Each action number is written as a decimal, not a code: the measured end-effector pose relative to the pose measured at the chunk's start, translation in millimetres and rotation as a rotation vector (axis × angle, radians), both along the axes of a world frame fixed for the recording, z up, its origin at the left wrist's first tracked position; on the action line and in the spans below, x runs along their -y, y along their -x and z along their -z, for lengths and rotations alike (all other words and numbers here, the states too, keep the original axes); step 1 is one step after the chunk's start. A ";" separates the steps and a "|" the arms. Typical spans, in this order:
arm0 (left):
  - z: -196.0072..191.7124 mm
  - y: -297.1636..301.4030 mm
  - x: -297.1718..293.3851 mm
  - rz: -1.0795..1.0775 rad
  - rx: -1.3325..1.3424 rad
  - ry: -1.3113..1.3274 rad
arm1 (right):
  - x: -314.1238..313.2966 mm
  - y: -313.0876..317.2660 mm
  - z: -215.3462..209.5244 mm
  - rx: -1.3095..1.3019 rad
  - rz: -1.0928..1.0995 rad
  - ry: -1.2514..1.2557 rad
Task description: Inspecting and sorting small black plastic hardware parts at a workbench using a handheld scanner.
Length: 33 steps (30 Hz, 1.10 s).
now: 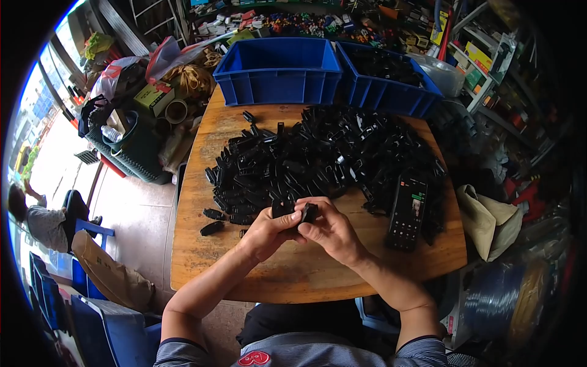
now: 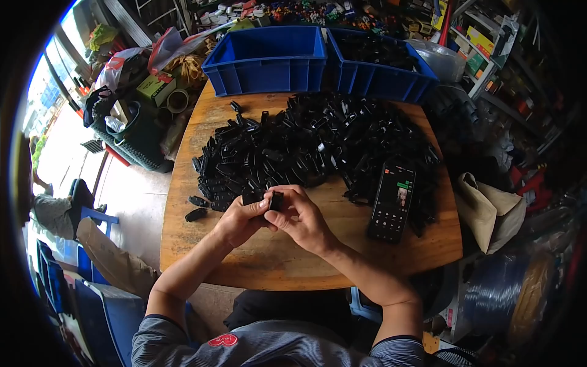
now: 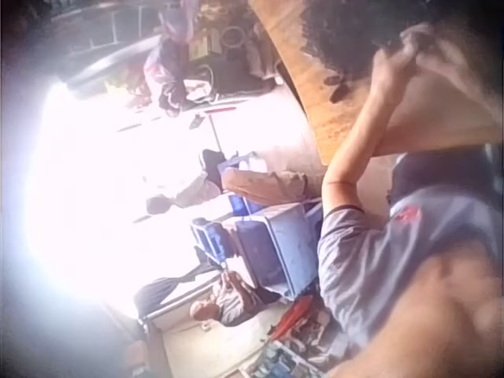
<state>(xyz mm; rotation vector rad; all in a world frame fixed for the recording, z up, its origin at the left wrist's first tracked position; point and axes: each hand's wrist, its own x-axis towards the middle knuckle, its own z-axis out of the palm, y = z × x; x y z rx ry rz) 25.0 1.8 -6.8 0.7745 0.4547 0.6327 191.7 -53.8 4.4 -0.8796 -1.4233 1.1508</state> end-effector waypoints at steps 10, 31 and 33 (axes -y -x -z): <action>-33.5 -42.3 -32.4 0.174 -0.036 -0.126 | -5.2 -39.1 -8.0 0.280 0.065 -0.185; -106.4 -487.2 -280.4 -0.093 -0.120 -0.274 | 20.7 -88.4 -19.7 0.606 0.580 -0.257; -105.6 -484.1 -315.6 -0.080 -0.145 -0.279 | 23.5 -83.3 -26.7 0.588 0.592 -0.314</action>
